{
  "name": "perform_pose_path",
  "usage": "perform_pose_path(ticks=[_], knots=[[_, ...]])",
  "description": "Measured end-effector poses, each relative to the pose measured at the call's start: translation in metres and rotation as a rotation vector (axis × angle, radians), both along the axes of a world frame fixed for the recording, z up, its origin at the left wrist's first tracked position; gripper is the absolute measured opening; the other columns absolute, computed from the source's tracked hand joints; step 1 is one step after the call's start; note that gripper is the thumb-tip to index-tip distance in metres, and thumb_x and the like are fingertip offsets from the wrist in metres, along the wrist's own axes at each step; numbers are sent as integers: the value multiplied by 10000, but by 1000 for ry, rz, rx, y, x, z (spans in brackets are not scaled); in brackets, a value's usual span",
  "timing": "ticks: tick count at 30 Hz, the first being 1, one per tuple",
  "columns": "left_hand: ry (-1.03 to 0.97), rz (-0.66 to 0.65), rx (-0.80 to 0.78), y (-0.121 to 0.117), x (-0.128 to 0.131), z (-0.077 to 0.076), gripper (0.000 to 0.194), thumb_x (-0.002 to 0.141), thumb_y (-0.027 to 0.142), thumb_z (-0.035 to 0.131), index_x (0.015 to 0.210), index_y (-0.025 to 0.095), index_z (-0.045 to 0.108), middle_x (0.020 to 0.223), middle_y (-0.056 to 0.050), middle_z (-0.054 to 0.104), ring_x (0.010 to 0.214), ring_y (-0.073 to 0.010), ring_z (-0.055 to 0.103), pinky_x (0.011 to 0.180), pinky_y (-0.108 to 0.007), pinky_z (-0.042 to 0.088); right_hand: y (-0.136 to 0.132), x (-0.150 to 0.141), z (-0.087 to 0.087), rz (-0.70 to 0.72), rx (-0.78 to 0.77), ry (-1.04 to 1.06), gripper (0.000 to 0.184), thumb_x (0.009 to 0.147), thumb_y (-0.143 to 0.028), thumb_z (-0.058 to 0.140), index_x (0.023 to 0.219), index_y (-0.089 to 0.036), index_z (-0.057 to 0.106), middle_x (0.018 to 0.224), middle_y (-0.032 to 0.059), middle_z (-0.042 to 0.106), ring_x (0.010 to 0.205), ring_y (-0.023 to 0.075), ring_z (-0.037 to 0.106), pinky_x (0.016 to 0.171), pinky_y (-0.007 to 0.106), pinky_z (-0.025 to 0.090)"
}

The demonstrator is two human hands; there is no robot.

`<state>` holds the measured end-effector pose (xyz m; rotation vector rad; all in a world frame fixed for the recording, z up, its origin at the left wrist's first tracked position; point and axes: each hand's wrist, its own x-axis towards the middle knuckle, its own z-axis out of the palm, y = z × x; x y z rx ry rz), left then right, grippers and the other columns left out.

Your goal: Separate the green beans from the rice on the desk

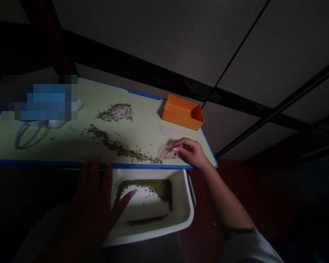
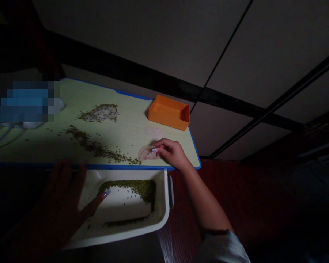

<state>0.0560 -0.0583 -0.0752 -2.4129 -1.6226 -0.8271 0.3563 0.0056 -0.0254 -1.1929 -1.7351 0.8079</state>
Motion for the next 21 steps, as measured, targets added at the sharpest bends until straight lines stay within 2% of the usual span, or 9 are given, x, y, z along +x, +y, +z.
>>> perform_pose_path(ticks=[4, 21], knots=[[6, -6, -27, -1, -1, 0, 868, 813, 643, 229, 1445, 88, 14, 1561, -166, -137, 1434, -383, 3, 1125, -574, 201, -3, -1, 3, 2, -13, 32, 155, 796, -323, 654, 870, -187, 648, 687, 6, 634, 588, 115, 555, 558, 247, 435], [-11, -13, 8, 1, -2, -5, 873, 809, 647, 247, 1444, 87, 34, 1565, -157, -120, 1434, -385, 9, 1119, -586, 214, -7, -2, 4, -16, -120, 96, 236, 708, -376, 736, 765, -172, 631, 678, 17, 664, 562, 107, 581, 528, 226, 452]])
